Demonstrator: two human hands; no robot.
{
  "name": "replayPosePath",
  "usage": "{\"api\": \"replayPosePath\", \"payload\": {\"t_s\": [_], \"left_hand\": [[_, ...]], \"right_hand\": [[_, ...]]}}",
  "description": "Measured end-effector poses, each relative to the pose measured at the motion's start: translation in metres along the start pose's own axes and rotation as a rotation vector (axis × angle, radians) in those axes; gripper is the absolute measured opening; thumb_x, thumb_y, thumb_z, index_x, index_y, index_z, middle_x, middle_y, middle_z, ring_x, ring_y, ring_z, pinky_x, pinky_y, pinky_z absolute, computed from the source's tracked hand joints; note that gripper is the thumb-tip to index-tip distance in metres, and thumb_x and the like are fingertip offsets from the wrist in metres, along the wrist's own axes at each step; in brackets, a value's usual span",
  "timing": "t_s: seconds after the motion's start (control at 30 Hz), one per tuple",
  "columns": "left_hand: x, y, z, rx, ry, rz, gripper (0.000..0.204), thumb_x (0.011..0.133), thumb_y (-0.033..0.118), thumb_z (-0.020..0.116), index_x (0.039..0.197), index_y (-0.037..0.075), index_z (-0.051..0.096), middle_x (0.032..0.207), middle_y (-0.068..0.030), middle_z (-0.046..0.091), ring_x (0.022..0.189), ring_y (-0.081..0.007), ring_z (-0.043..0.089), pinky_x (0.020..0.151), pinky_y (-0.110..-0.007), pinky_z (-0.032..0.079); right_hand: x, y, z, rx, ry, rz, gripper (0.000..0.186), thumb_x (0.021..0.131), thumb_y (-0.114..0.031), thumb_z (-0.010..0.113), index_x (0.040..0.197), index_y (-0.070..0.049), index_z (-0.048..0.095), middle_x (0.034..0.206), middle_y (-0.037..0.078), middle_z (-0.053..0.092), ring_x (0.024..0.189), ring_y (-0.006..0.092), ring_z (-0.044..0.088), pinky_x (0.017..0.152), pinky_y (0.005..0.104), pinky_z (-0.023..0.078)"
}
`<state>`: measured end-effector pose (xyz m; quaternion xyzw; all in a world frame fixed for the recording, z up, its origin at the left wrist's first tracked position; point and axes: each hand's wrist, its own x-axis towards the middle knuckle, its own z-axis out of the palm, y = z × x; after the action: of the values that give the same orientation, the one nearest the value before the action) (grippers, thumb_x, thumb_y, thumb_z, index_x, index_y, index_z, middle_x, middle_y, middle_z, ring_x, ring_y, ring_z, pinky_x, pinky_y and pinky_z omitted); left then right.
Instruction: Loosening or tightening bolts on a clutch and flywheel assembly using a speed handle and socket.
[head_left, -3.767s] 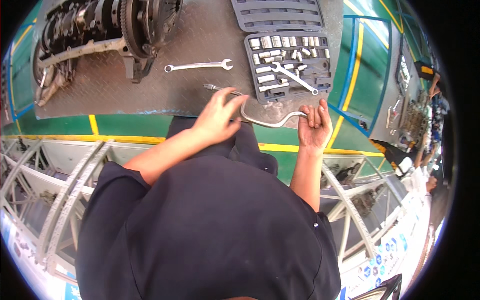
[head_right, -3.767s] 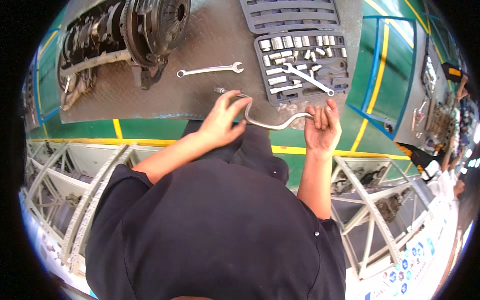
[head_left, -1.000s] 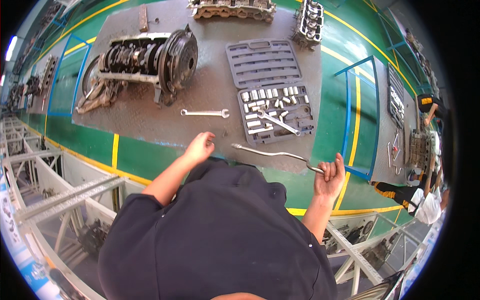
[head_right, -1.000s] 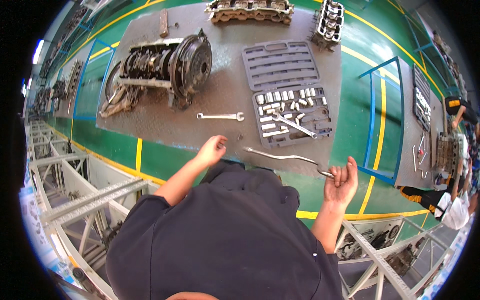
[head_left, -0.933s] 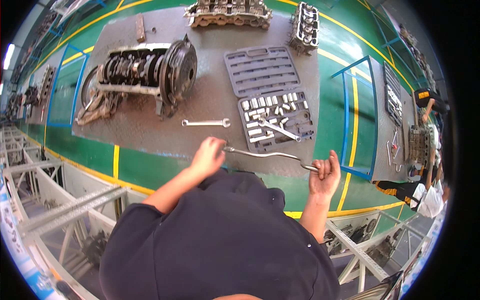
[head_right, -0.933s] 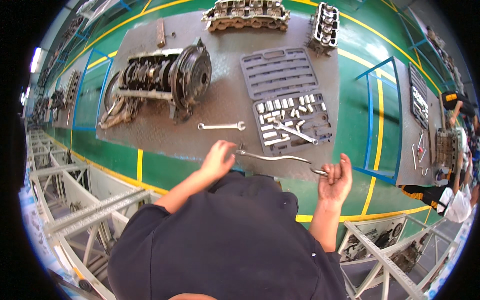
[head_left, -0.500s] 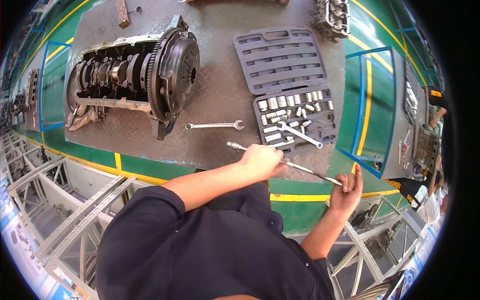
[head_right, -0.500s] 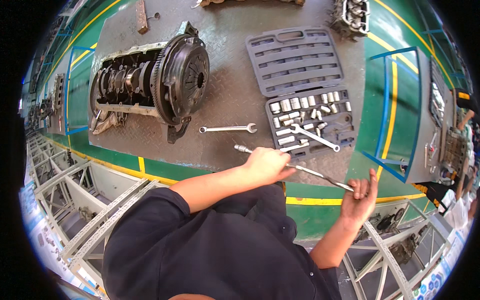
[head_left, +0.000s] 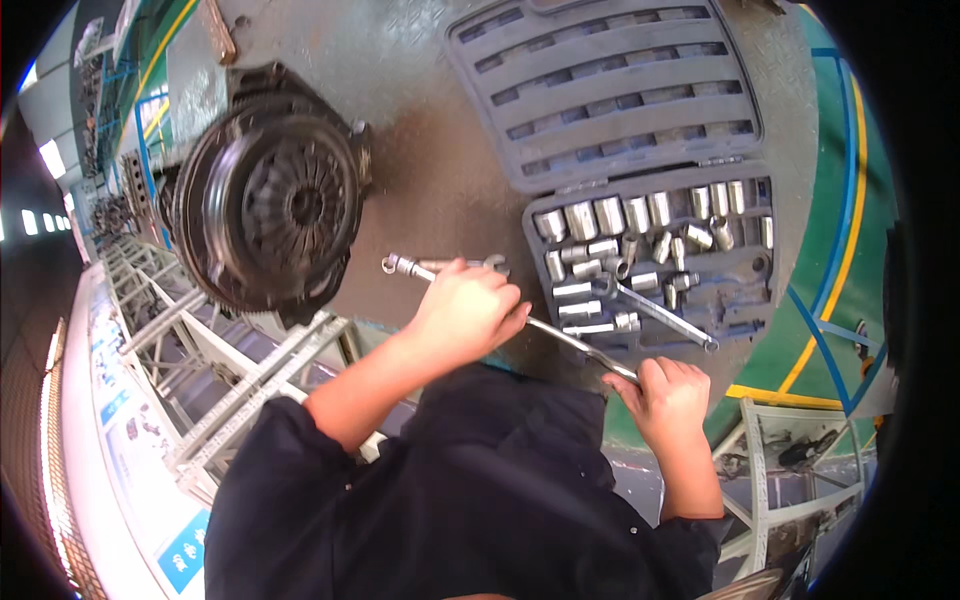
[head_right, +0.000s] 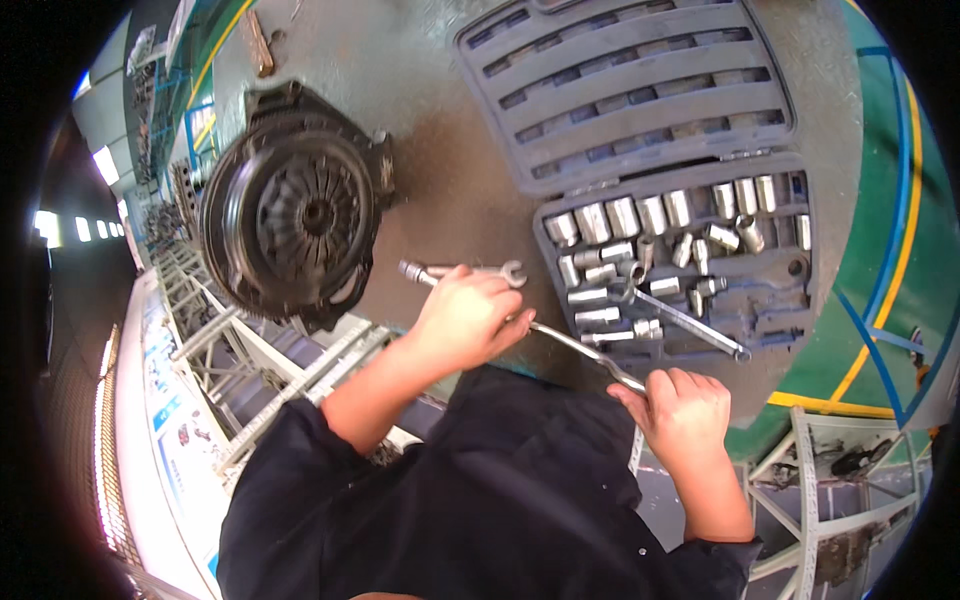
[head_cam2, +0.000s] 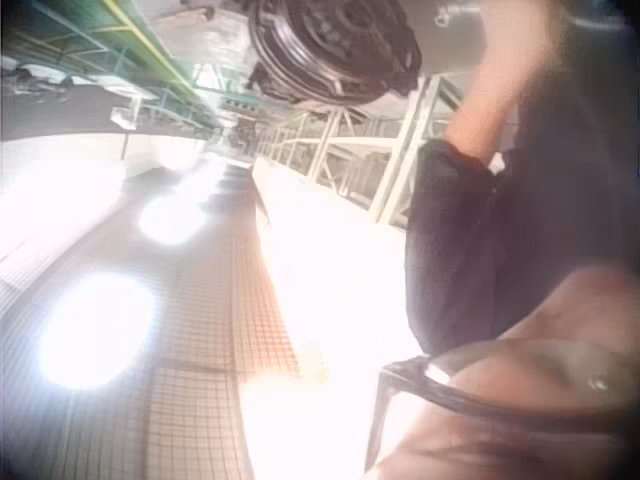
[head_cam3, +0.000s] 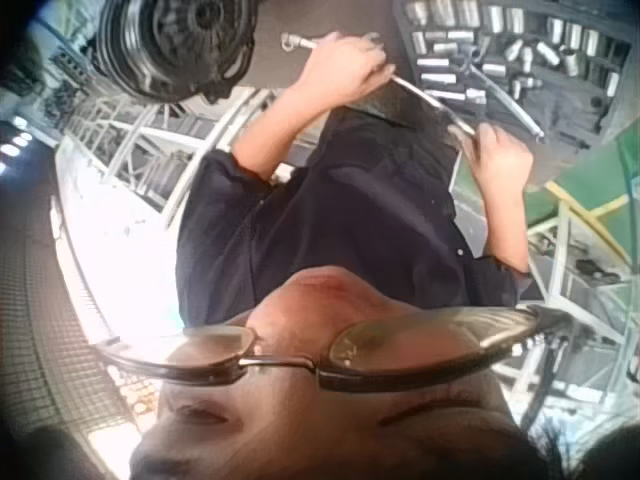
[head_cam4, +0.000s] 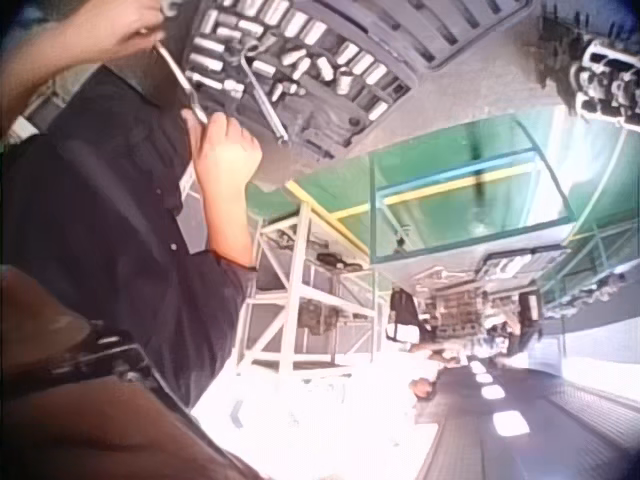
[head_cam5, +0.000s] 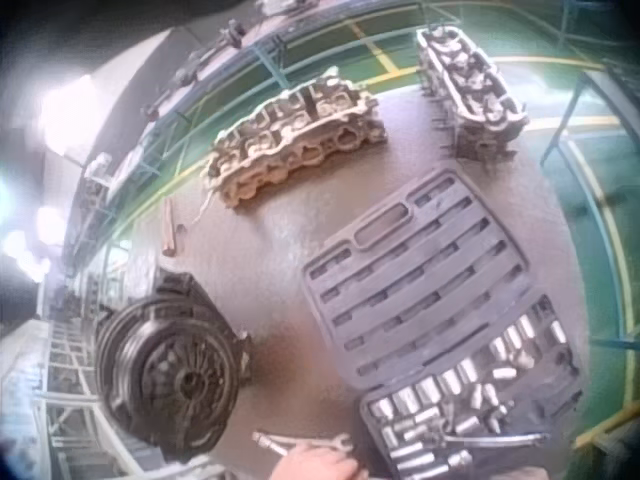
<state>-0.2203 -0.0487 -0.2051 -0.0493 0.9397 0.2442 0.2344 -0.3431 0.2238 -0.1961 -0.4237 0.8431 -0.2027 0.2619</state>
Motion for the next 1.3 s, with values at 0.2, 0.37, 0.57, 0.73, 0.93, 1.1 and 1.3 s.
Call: {"api": "replayPosePath", "payload": {"t_s": [0.2,0.37,0.57,0.73,0.93,1.1,1.3], "left_hand": [[0.033,0.000,-0.004,-0.010,0.174,-0.206,0.021,0.081,0.023,0.074,0.080,0.007,0.060,0.071,-0.0066,0.057,0.069,-0.0277,0.060,0.066,-0.041,0.043],[0.065,-0.018,-0.022,0.073,0.125,-0.264,0.028,0.080,0.027,0.076,0.080,0.006,0.057,0.068,-0.0070,0.052,0.065,-0.0290,0.056,0.063,-0.040,0.041],[0.103,-0.038,-0.010,0.210,0.200,-0.212,0.044,0.075,0.031,0.078,0.109,0.006,0.063,0.086,-0.0090,0.055,0.084,-0.0298,0.055,0.083,-0.043,0.043],[0.097,-0.048,-0.008,0.285,0.089,-0.333,0.049,0.074,0.037,0.080,0.117,0.019,0.066,0.090,-0.0073,0.055,0.090,-0.0268,0.055,0.085,-0.045,0.041],[0.087,-0.063,0.000,0.212,0.285,-0.420,0.042,0.073,0.034,0.083,0.105,0.012,0.066,0.089,-0.0057,0.057,0.086,-0.0255,0.055,0.082,-0.039,0.040],[0.079,-0.063,-0.003,0.193,0.280,-0.432,0.020,0.083,0.016,0.073,0.098,0.009,0.064,0.089,-0.0062,0.060,0.087,-0.0273,0.058,0.081,-0.039,0.040],[0.077,-0.071,-0.005,0.144,0.349,-0.405,0.010,0.085,0.010,0.068,0.095,0.010,0.065,0.086,-0.0042,0.057,0.084,-0.0253,0.056,0.084,-0.039,0.040]], "right_hand": [[0.045,0.026,0.006,0.088,0.127,-0.031,0.051,0.066,-0.033,0.088,0.059,-0.012,0.042,0.054,0.003,0.042,0.049,0.0262,0.047,0.048,0.0389,0.035],[0.083,0.022,-0.008,0.131,0.092,-0.034,0.046,0.068,-0.029,0.088,0.064,-0.010,0.047,0.056,0.003,0.041,0.049,0.0242,0.044,0.049,0.0370,0.033],[0.135,0.018,0.002,0.107,0.070,-0.063,0.050,0.075,-0.034,0.084,0.061,-0.011,0.042,0.055,0.002,0.037,0.045,0.0206,0.043,0.044,0.0336,0.033],[0.161,0.008,0.009,0.137,0.046,-0.086,0.049,0.078,-0.036,0.081,0.061,-0.011,0.042,0.055,0.002,0.039,0.045,0.0205,0.045,0.043,0.0334,0.035],[0.168,-0.002,0.013,0.127,0.059,-0.106,0.048,0.078,-0.036,0.080,0.060,-0.012,0.042,0.055,0.002,0.038,0.044,0.0190,0.044,0.042,0.0322,0.035],[0.163,-0.005,0.006,0.110,0.045,-0.140,0.049,0.076,-0.035,0.081,0.059,-0.012,0.042,0.054,0.002,0.036,0.043,0.0188,0.043,0.041,0.0321,0.034],[0.165,-0.003,0.013,0.194,0.078,-0.129,0.051,0.072,-0.030,0.086,0.059,-0.012,0.040,0.053,0.002,0.037,0.043,0.0200,0.042,0.041,0.0332,0.033]]}}
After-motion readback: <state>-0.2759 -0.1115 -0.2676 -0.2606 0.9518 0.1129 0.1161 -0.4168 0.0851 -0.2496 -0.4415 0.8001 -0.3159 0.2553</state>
